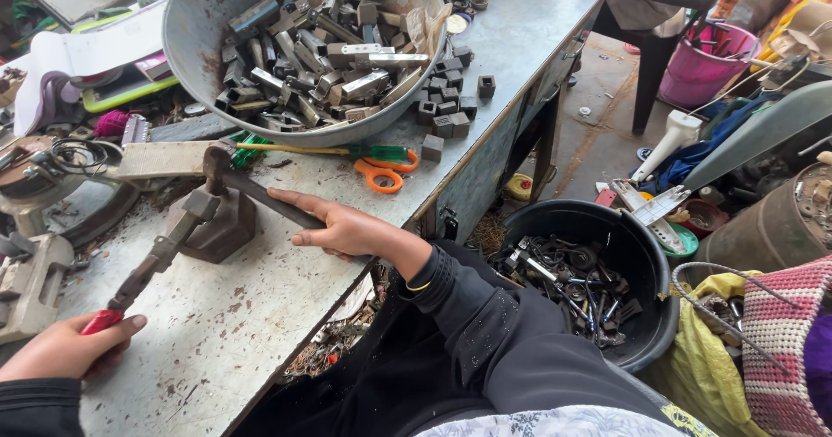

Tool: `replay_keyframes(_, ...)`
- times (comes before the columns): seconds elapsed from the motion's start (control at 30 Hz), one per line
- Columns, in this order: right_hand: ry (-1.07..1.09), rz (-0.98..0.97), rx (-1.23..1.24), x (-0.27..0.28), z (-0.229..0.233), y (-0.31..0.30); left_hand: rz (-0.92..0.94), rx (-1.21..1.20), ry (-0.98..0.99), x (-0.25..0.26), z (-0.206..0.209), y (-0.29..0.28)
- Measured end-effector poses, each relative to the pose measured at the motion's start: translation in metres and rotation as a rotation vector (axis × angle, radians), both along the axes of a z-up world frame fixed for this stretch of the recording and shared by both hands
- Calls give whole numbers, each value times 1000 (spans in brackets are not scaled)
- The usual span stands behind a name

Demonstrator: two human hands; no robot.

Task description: The person uses pliers to hold a small metal piece on an anvil and repeatedly strikes it with a hammer to shape or flatten it. They then pick up another metal component, inspect it, and continue hammering it on the anvil.

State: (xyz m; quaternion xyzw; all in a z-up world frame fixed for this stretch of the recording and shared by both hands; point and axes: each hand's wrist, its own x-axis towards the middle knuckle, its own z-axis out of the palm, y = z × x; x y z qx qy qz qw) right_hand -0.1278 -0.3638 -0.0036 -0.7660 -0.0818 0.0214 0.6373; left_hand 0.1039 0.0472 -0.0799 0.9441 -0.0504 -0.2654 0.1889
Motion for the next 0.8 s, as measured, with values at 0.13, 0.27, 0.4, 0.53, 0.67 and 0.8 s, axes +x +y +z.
replay_keyframes(0.13,7,7,41,0,0,3,102,-28,155,21,-10,3)
replay_keyframes(0.27,6,3,25,1,1,3,53,-16,101,9,-2,0)
replay_keyframes(0.4,-22,4,23,3,-1,4,32,-78,43,-16,16,-9)
replay_keyframes(0.53,-52,26,35,3,-2,3,20,-131,28,-40,39,-19)
replay_keyframes(0.67,13,-13,1,4,-6,8,-14,-125,10,-53,50,-24)
replay_keyframes(0.8,14,-26,28,6,-12,14,13,-213,57,-59,53,-29)
